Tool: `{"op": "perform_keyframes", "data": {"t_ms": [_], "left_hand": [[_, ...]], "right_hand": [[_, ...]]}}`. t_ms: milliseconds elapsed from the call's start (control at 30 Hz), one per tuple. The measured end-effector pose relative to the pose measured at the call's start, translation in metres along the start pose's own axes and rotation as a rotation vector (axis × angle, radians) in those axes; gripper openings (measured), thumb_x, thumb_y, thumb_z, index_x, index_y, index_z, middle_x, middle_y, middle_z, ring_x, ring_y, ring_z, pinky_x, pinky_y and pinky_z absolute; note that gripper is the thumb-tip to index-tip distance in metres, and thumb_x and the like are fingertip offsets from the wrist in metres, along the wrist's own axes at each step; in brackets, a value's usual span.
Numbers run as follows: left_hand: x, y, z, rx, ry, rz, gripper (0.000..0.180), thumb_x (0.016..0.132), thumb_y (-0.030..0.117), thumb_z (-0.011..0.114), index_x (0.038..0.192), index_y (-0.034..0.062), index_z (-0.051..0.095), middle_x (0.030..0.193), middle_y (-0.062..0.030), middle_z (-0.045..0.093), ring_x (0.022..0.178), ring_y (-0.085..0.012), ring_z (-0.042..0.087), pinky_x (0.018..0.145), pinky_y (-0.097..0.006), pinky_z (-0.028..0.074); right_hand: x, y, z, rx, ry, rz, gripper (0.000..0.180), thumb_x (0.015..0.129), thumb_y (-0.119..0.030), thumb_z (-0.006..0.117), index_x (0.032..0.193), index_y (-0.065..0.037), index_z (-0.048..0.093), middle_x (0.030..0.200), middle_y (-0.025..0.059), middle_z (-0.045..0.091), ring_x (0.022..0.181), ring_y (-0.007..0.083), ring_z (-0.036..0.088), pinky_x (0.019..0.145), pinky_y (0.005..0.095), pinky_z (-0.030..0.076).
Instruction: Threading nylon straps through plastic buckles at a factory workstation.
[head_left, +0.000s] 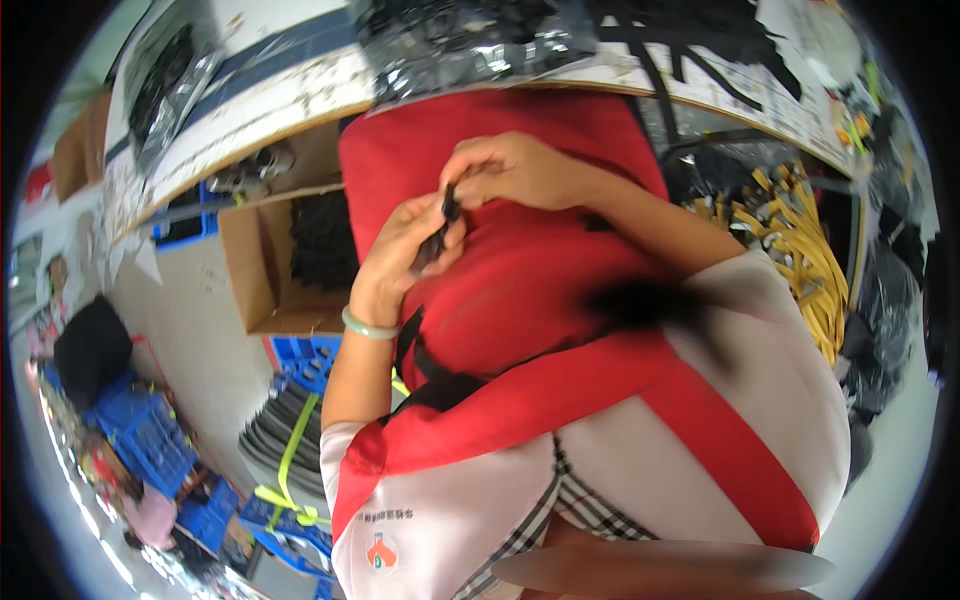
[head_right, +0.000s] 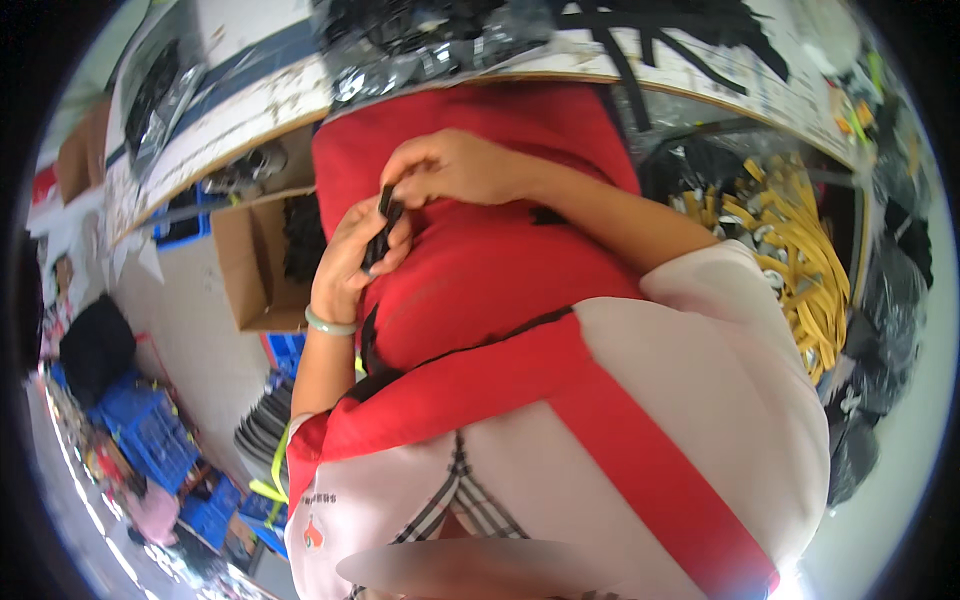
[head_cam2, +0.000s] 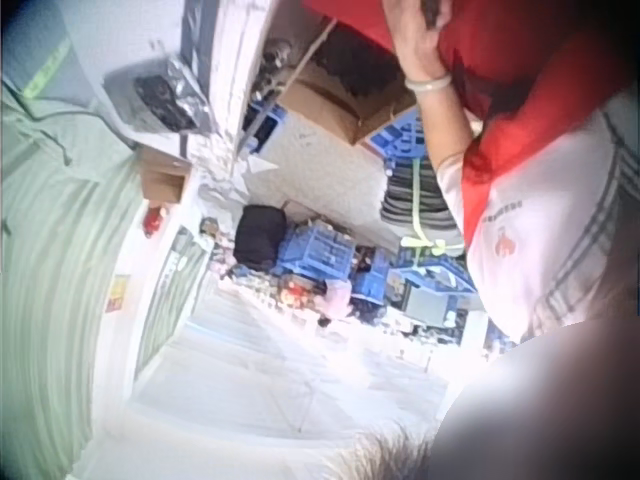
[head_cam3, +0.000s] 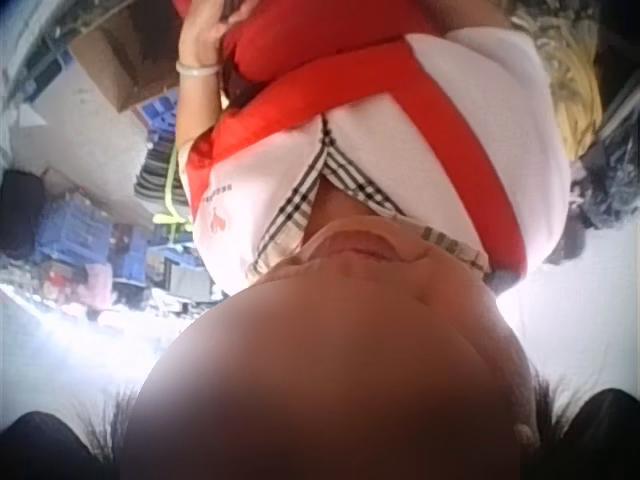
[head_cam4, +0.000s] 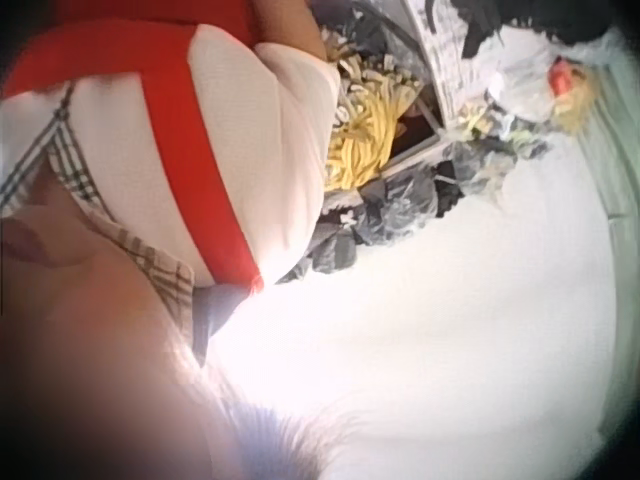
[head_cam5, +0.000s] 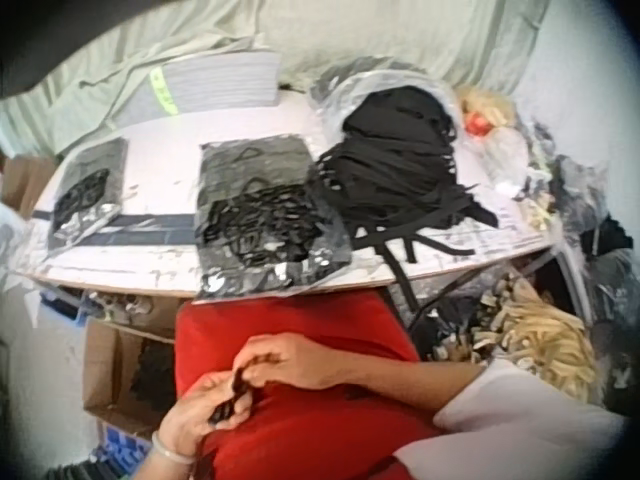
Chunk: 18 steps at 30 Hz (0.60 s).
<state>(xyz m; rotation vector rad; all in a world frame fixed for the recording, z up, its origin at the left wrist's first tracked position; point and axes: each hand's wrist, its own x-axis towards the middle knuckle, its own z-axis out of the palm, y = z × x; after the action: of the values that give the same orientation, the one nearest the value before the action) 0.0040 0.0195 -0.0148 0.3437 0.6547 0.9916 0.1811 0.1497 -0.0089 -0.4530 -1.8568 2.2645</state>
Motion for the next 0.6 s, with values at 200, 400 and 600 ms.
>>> {"op": "perform_keyframes", "data": {"t_ms": [200,400,600], "left_hand": [[0.024,-0.005,-0.001,-0.118,-0.134,-0.006,0.028,0.094,0.029,0.057,0.089,0.0021,0.053,0.074,-0.0071,0.051,0.054,-0.0143,0.050,0.038,-0.021,0.037],[0.036,-0.007,0.006,-0.349,0.188,0.017,0.028,0.098,0.030,0.049,0.100,0.0036,0.057,0.093,-0.0071,0.054,0.088,-0.0233,0.056,0.052,-0.027,0.051],[0.035,-0.009,0.004,-0.379,0.133,-0.017,0.024,0.095,0.022,0.052,0.104,-0.0001,0.055,0.082,-0.0068,0.052,0.070,-0.0183,0.051,0.039,-0.020,0.040]], "right_hand": [[-0.033,-0.035,-0.014,-0.448,0.223,-0.082,0.014,0.087,-0.010,0.062,0.099,-0.004,0.065,0.094,0.0058,0.063,0.086,0.0155,0.062,0.077,0.0279,0.049],[-0.064,-0.035,-0.137,-1.274,0.928,-0.231,0.015,0.087,-0.016,0.062,0.098,-0.007,0.066,0.094,0.0081,0.065,0.087,0.0263,0.060,0.080,0.0328,0.048],[-0.077,0.001,-0.153,-1.546,0.824,-0.070,0.035,0.083,-0.020,0.066,0.115,-0.007,0.061,0.117,0.0104,0.058,0.107,0.0299,0.052,0.094,0.0365,0.042]]}}
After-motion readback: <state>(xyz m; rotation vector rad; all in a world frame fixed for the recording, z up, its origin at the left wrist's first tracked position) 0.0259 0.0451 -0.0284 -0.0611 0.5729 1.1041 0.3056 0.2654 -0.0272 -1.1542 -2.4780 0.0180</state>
